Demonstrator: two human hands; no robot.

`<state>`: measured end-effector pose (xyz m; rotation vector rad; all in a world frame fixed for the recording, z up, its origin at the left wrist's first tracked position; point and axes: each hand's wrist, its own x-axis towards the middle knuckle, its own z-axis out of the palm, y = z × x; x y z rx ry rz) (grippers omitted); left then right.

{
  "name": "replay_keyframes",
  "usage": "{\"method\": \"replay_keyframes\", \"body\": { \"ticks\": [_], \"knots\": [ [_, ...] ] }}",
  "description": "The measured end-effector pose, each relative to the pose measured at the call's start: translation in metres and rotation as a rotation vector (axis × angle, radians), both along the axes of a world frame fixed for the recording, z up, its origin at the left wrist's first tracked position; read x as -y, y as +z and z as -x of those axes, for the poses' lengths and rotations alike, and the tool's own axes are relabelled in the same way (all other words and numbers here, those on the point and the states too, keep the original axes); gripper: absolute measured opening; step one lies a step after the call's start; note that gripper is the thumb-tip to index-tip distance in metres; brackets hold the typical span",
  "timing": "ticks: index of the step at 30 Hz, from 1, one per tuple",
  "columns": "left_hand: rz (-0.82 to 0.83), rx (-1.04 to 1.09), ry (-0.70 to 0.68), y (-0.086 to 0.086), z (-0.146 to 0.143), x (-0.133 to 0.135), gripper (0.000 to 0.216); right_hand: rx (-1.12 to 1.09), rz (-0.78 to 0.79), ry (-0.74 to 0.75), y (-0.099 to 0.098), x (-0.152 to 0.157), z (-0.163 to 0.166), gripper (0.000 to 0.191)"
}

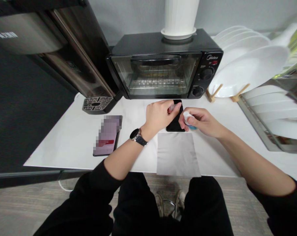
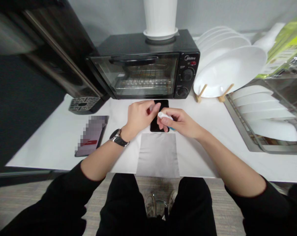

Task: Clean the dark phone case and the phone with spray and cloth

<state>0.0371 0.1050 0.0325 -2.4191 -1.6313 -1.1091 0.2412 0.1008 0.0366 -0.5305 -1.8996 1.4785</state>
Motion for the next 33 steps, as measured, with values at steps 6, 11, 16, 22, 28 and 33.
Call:
{"method": "replay_keyframes", "body": {
  "ticks": [6,11,16,22,28,33],
  "knots": [
    [0.025,-0.01,0.012,0.001,-0.001,0.002,0.055,0.03,0.268,0.089,-0.006,0.003,0.003,0.057],
    [0.026,-0.012,0.008,0.002,-0.001,0.002,0.054,0.052,0.303,0.106,-0.009,0.003,0.004,0.068],
    [0.032,-0.025,0.02,0.002,-0.001,0.003,0.055,0.157,0.017,0.044,-0.008,0.003,0.0,0.075],
    [0.028,-0.008,0.021,0.002,-0.001,0.002,0.055,0.418,-0.485,-0.118,-0.005,0.007,0.001,0.063],
    [0.03,-0.012,0.019,0.003,-0.002,0.003,0.056,0.607,-0.683,-0.116,-0.007,0.012,0.008,0.055],
    [0.033,-0.009,0.022,0.002,-0.004,0.003,0.055,0.634,-0.75,-0.083,-0.009,0.015,0.009,0.04]
  ]
}}
